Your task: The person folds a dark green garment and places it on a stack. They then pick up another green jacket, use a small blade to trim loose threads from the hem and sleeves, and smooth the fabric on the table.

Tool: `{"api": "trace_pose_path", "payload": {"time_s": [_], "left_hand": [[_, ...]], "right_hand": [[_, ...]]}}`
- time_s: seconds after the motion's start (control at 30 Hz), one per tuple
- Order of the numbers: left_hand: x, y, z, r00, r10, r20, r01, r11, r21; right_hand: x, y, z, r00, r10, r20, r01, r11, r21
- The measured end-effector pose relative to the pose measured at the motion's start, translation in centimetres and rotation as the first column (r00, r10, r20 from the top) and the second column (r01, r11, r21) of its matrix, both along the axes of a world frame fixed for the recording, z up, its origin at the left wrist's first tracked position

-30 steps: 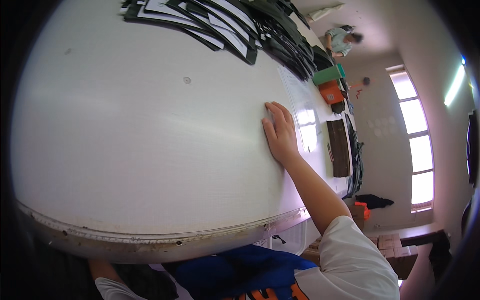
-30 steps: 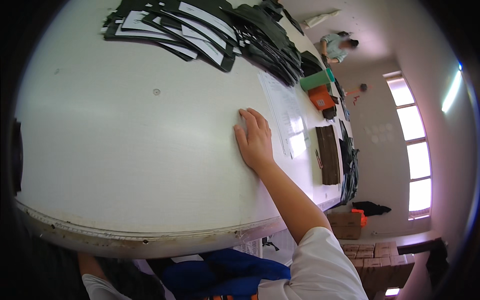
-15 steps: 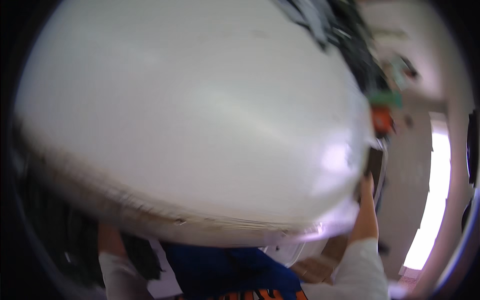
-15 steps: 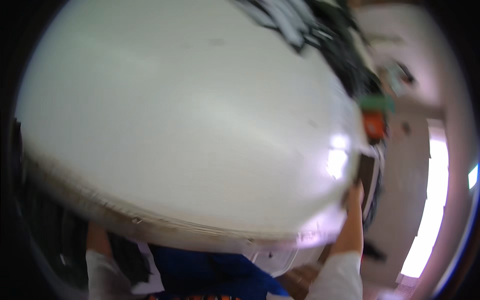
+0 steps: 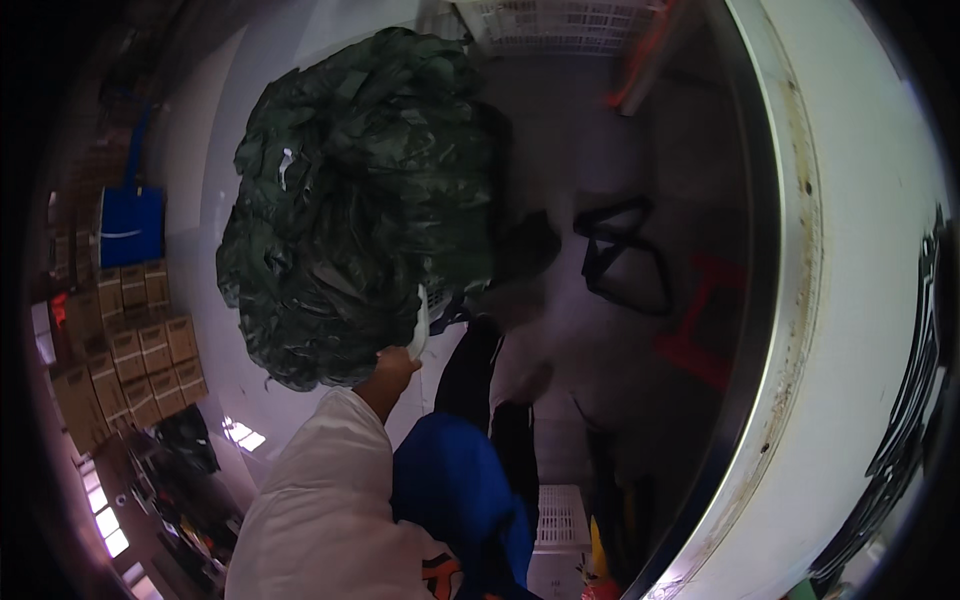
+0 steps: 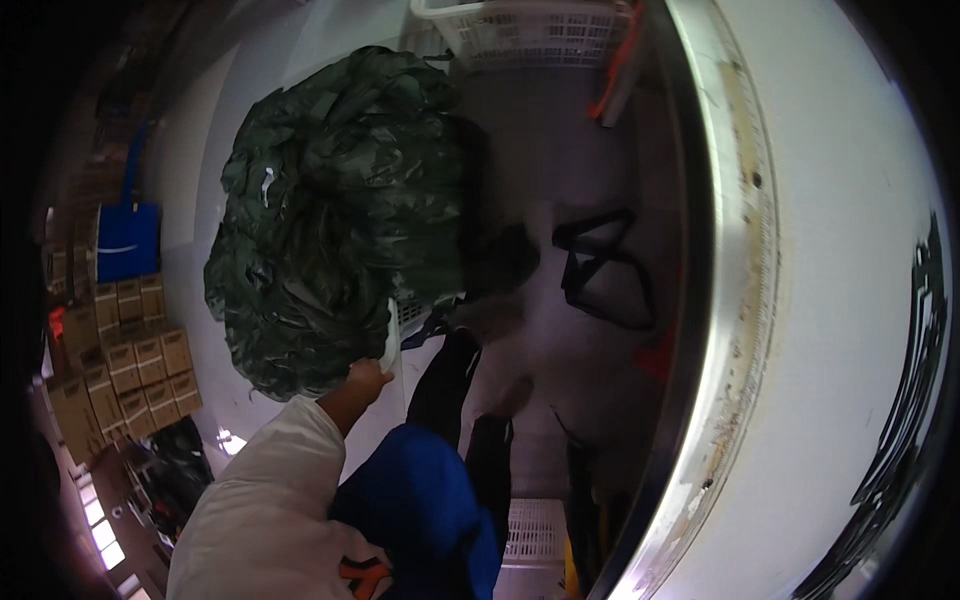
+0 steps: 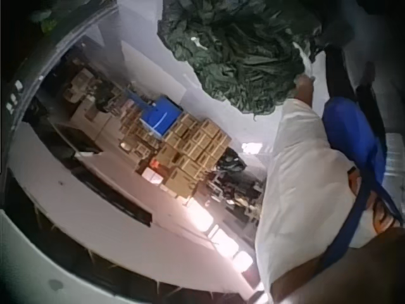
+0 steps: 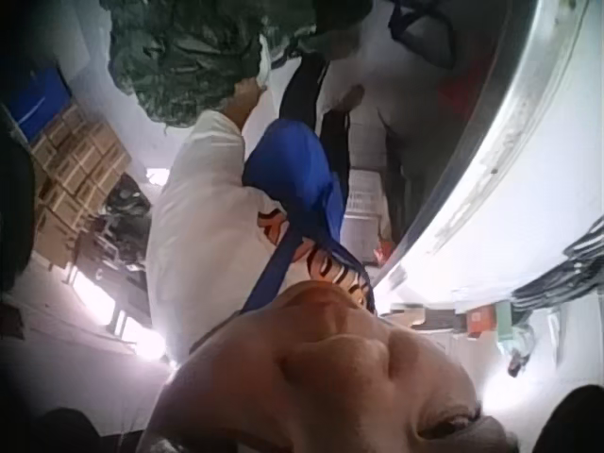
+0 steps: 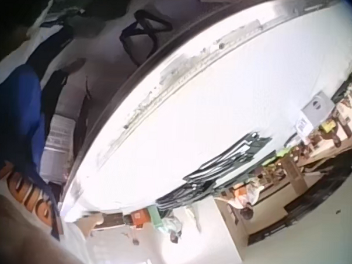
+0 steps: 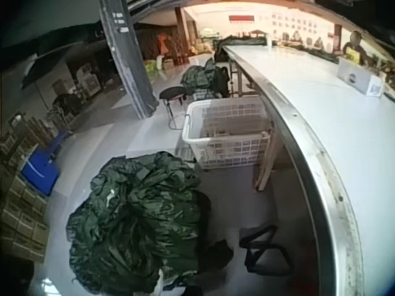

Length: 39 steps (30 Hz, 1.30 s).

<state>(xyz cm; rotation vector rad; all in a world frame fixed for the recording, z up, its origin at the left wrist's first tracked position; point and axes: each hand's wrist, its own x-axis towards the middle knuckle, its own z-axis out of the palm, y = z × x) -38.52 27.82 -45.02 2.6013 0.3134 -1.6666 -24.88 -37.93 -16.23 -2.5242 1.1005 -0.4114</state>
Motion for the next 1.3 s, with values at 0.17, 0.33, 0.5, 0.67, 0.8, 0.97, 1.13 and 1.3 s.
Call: {"api": "trace_pose_path", "payload": {"time_s": [0.17, 0.33, 0.5, 0.67, 0.8, 0.97, 1.13, 1.3], "left_hand": [[0.9, 1.7, 5.7, 0.904, 0.363, -0.224, -0.374, 0.927, -0.008], [10.6, 5.6, 14.1, 0.761, 0.612, -0.215, -0.477, 0.303, -0.825], [20.5, 21.4, 13.6, -0.176, 0.949, 0.263, -0.218, 0.223, -0.950], [18.9, 35.8, -0.6, -0.718, 0.639, 0.277, -0.531, -0.245, -0.811], [23.6, 34.6, 1.9, -0.061, 0.434, 0.899, -0.800, 0.518, -0.304], [20.9, 42.5, 5.5, 0.813, 0.451, 0.369, -0.512, 0.855, 0.083], [13.7, 40.7, 5.3, 0.538, 0.842, -0.051, -0.843, 0.538, -0.015], [15.0, 41.5, 1.8, 0.438, 0.687, 0.580, -0.653, 0.686, -0.320]], "right_hand": [[3.6, 9.0, 5.3, 0.977, 0.148, 0.152, -0.166, 0.980, 0.112], [7.7, 17.7, 10.7, 0.921, 0.272, 0.278, -0.318, 0.938, 0.136], [14.0, 27.9, 14.1, 0.832, 0.434, 0.347, -0.504, 0.852, 0.143], [20.9, 40.0, 14.5, 0.695, 0.601, 0.395, -0.688, 0.716, 0.120], [24.0, 48.6, 12.1, 0.611, 0.699, 0.373, -0.792, 0.531, 0.302], [26.5, 59.5, 7.5, 0.454, 0.880, 0.140, -0.877, 0.414, 0.244], [28.2, 66.5, 1.2, 0.384, 0.920, -0.075, -0.692, 0.341, 0.637], [27.0, 81.7, -6.2, -0.051, 0.983, 0.175, -0.595, -0.170, 0.786]]}}
